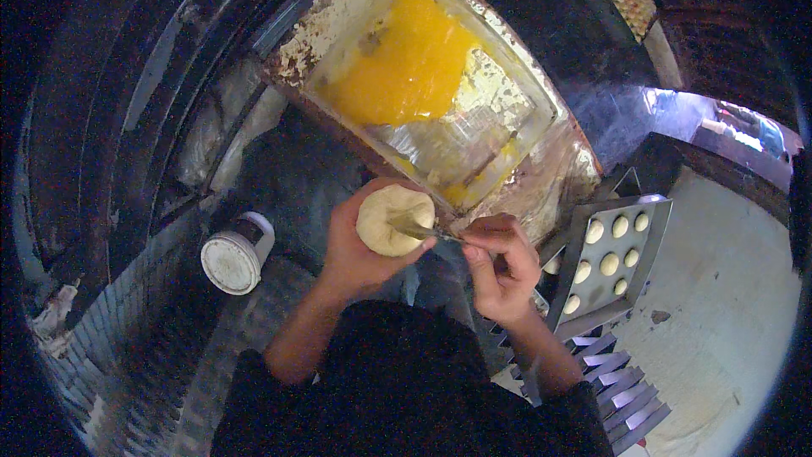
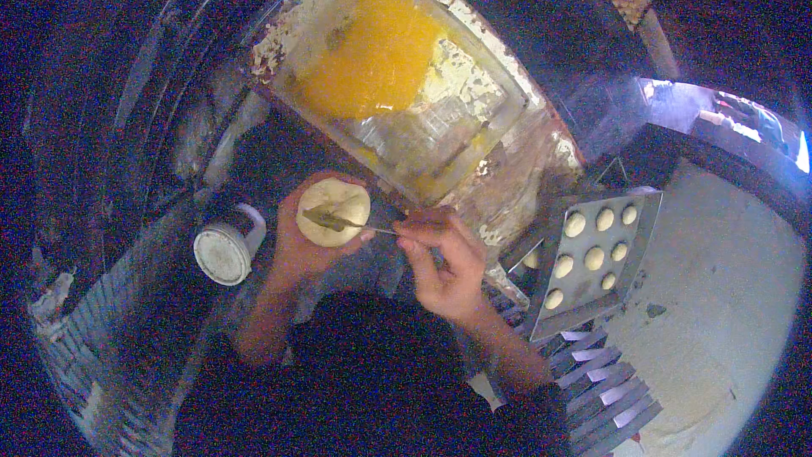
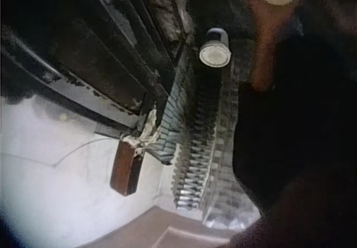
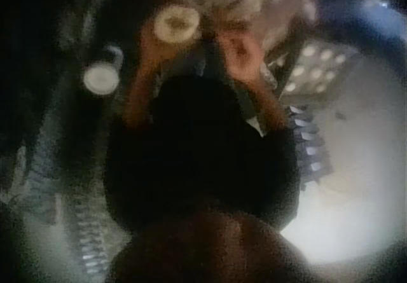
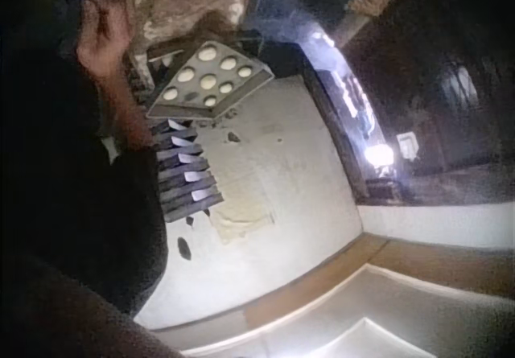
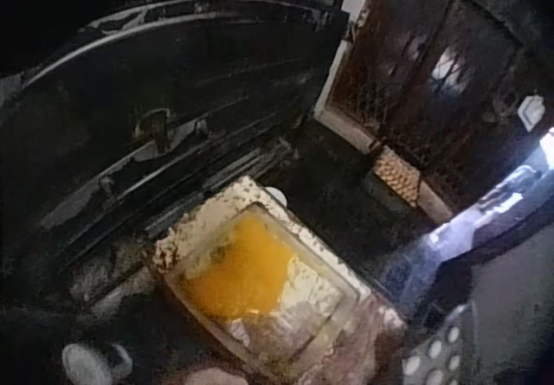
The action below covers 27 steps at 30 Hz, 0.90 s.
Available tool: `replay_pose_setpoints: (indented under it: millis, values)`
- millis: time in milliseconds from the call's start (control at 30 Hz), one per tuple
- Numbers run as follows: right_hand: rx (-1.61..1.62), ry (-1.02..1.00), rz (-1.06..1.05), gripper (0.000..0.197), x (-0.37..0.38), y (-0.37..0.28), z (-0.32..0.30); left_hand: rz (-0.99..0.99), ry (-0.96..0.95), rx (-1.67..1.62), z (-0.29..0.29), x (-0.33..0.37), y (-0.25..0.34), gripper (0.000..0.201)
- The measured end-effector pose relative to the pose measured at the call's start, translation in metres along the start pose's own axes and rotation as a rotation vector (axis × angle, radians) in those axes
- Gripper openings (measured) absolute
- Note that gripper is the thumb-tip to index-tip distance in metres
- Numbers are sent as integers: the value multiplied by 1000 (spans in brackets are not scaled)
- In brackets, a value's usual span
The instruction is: The person scoops a yellow mixture from a tray with a spoon and places it into small dough pieces. They roll the dough into balls and arrange them on a metal baking tray. The process is repeated multiple times.
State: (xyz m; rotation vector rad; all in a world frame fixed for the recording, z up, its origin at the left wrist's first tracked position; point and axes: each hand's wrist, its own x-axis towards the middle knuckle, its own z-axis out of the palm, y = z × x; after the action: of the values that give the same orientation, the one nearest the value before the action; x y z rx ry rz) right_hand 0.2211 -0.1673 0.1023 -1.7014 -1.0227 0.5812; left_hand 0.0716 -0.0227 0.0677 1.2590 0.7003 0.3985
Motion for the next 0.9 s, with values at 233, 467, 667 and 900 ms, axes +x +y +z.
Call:
replay_pose_setpoints:
  millis: [233,467,667,900]
  values:
    - [-408,274,-120,19,-50,41,5,83,24,31,-5,16,21,44]
    - [-455,18,-228,18,-40,89,-1,233,-78,322,-21,22,18,43]
    - [-660,496,141,10,-74,195,-16,267,-89,270,-22,12,23,46]
    - [660,406,288,30,-106,10,-17,402,-405,269,71,-29,38,46]
